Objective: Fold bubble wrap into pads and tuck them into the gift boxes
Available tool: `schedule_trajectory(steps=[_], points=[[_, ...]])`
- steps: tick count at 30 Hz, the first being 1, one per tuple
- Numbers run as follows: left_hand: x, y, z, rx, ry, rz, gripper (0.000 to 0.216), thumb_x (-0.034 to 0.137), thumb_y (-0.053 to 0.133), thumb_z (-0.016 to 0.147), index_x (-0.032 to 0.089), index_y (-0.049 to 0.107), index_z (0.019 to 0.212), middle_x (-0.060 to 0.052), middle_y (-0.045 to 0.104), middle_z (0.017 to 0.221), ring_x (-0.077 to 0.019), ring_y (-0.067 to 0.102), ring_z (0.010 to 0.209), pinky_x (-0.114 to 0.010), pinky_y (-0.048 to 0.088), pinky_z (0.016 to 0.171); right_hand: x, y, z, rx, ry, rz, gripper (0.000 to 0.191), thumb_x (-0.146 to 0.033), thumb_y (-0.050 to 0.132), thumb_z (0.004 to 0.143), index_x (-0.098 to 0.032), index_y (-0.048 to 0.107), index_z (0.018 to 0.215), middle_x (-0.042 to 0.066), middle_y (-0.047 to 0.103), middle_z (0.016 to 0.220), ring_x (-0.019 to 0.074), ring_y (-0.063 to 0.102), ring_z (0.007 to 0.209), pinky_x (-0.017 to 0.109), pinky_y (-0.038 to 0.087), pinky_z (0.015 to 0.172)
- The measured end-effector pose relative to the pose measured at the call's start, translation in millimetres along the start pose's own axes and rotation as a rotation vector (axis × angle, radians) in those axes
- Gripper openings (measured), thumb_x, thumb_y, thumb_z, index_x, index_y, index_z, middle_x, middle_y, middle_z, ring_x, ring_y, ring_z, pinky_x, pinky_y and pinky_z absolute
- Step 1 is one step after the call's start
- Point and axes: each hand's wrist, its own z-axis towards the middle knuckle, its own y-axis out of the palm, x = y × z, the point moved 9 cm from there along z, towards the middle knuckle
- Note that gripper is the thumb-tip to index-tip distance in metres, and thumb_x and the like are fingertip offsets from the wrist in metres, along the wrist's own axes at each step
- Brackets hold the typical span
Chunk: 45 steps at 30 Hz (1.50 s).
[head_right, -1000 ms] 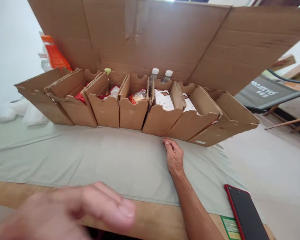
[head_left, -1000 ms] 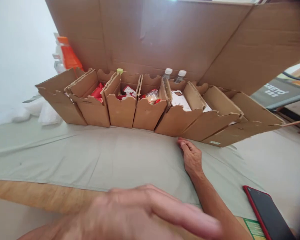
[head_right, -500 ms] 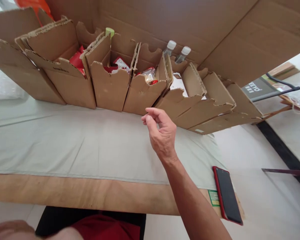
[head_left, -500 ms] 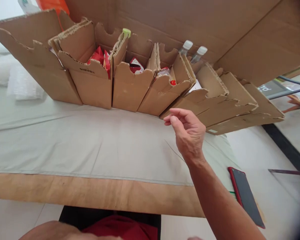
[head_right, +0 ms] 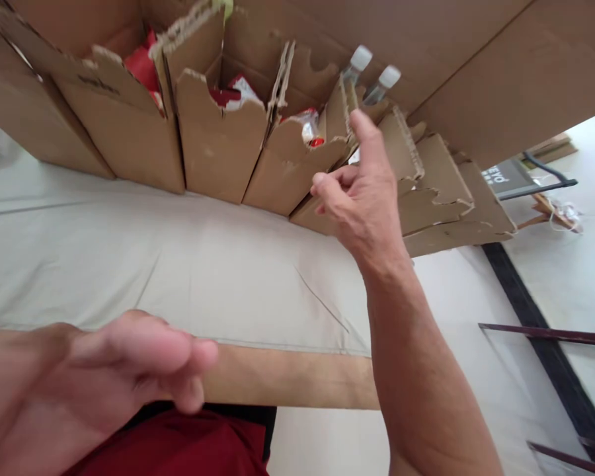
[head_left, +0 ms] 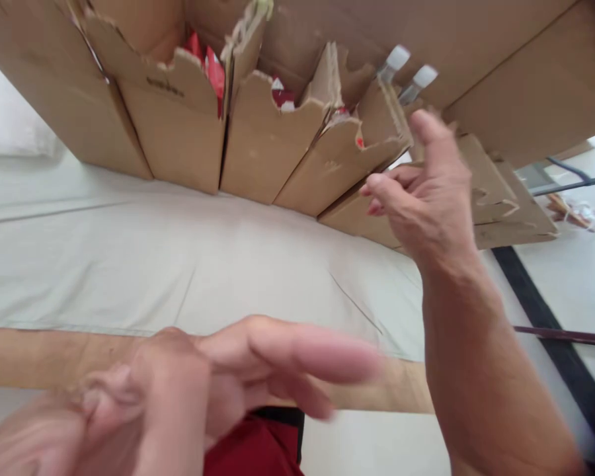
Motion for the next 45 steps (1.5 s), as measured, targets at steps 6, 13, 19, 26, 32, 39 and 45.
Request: schedule_trajectory(steps=[6, 13, 19, 26, 32, 39, 45], points=[[31, 75, 42, -0.310, 0.016, -0.110, 0.043, 0.058, 0.067, 0.090, 0.023, 0.067, 0.065, -0.006, 0.076, 0.112, -0.0273, 0.067, 0.108, -0.041, 0.053, 0.099, 5, 7, 33, -0.034, 0.034, -0.233, 0.043, -0.007, 0.067, 0.081, -0.019, 0.070, 0.122, -0.010, 0.061, 0.052, 0.0136, 0.058, 0.048, 0.036, 0.051, 0.069], [11, 88, 40, -0.332, -0.017, -0.206, 0.029, 0.043, 0.070, 0.088, 0.019, 0.070, 0.073, -0.009, 0.075, 0.110, -0.0221, 0.065, 0.099, -0.032, 0.050, 0.093, -28, -7, -10, 0.056, -0.057, -0.293, 0.013, -0.013, 0.063, 0.086, -0.023, 0.065, 0.079, -0.004, 0.066, 0.061, 0.0154, 0.061, 0.058, 0.031, 0.046, 0.063], [29, 57, 51, -0.046, 0.119, 0.148, 0.022, 0.043, 0.068, 0.091, 0.021, 0.073, 0.087, -0.007, 0.074, 0.110, -0.0250, 0.066, 0.104, -0.035, 0.050, 0.093, -47, -62, -147, -0.197, -0.062, -0.321, 0.014, -0.042, 0.066, 0.093, -0.029, 0.073, 0.095, 0.000, 0.076, 0.082, 0.0165, 0.069, 0.063, 0.023, 0.049, 0.047], [57, 54, 76, 0.259, 0.467, 0.799, 0.063, 0.039, 0.070, 0.089, 0.031, 0.047, 0.148, -0.010, 0.051, 0.156, -0.0338, 0.049, 0.140, -0.051, 0.040, 0.112, 53, -165, -238, 0.257, 0.344, -0.083, 0.059, -0.057, 0.069, 0.090, -0.036, 0.058, 0.144, 0.010, 0.078, 0.114, 0.0286, 0.078, 0.089, 0.034, 0.064, 0.070], [54, 86, 109, 0.128, 0.470, 0.899, 0.079, 0.040, 0.068, 0.088, 0.030, 0.033, 0.158, -0.011, 0.040, 0.165, -0.0344, 0.037, 0.152, -0.055, 0.037, 0.117, 85, -94, -289, 0.120, 0.378, -0.066, 0.069, -0.067, 0.059, 0.092, -0.025, 0.057, 0.148, 0.014, 0.063, 0.146, 0.0388, 0.058, 0.136, 0.047, 0.057, 0.103], [57, 125, 154, 0.077, 0.478, 0.837, 0.064, 0.032, 0.061, 0.089, 0.024, 0.046, 0.150, -0.010, 0.059, 0.149, -0.0308, 0.053, 0.139, -0.050, 0.043, 0.115, 98, -63, -210, 0.061, 0.319, -0.026, 0.055, -0.066, 0.064, 0.087, -0.020, 0.072, 0.117, 0.014, 0.077, 0.118, 0.0382, 0.068, 0.117, 0.046, 0.057, 0.095], [33, 146, 194, -0.084, 0.433, 0.873, 0.086, 0.024, 0.061, 0.086, 0.028, 0.024, 0.164, -0.007, 0.039, 0.167, -0.0311, 0.040, 0.150, -0.049, 0.038, 0.121, 145, -87, -158, 0.267, 0.354, 0.100, 0.058, -0.070, 0.067, 0.081, -0.020, 0.065, 0.112, 0.013, 0.075, 0.110, 0.0306, 0.069, 0.099, 0.044, 0.054, 0.089]])
